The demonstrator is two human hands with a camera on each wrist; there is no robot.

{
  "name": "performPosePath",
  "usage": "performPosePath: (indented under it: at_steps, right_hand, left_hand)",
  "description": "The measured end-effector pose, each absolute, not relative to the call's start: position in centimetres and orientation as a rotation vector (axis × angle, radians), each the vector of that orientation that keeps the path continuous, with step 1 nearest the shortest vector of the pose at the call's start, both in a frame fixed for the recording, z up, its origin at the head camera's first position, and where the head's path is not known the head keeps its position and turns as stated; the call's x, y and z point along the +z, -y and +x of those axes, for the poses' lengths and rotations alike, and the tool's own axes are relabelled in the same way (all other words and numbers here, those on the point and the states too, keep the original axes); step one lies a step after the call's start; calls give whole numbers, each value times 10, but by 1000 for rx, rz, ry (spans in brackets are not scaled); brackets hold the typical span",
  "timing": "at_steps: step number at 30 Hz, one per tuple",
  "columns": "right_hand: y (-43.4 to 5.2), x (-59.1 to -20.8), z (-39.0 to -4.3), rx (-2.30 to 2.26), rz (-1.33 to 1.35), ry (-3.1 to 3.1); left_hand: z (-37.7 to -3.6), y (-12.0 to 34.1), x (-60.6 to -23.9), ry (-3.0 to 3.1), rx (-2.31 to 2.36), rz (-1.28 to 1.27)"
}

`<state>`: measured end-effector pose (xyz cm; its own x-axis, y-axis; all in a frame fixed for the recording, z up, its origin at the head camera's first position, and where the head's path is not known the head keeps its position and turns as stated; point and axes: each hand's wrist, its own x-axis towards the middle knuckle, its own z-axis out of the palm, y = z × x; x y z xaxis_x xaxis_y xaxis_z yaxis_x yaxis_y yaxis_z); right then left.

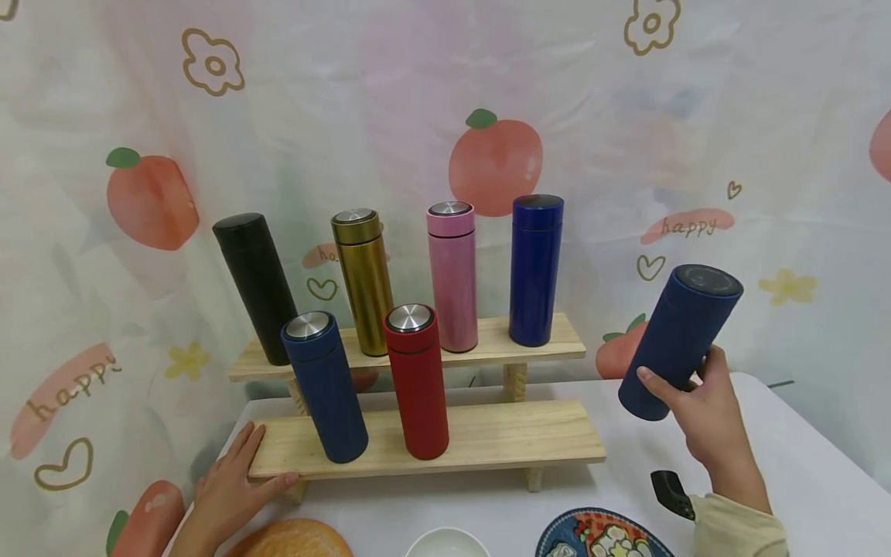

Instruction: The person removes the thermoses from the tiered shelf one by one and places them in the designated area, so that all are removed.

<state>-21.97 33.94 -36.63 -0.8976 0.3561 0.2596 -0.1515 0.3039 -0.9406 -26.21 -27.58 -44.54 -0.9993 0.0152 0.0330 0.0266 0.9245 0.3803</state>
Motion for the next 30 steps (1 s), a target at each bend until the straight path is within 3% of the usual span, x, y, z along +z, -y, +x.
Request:
performPosePath:
  at_steps: [30]
  right_hand:
    - [-330, -434, -262, 1755, -258, 2259]
  left_hand:
    - [-262, 278, -446, 3038, -662, -80]
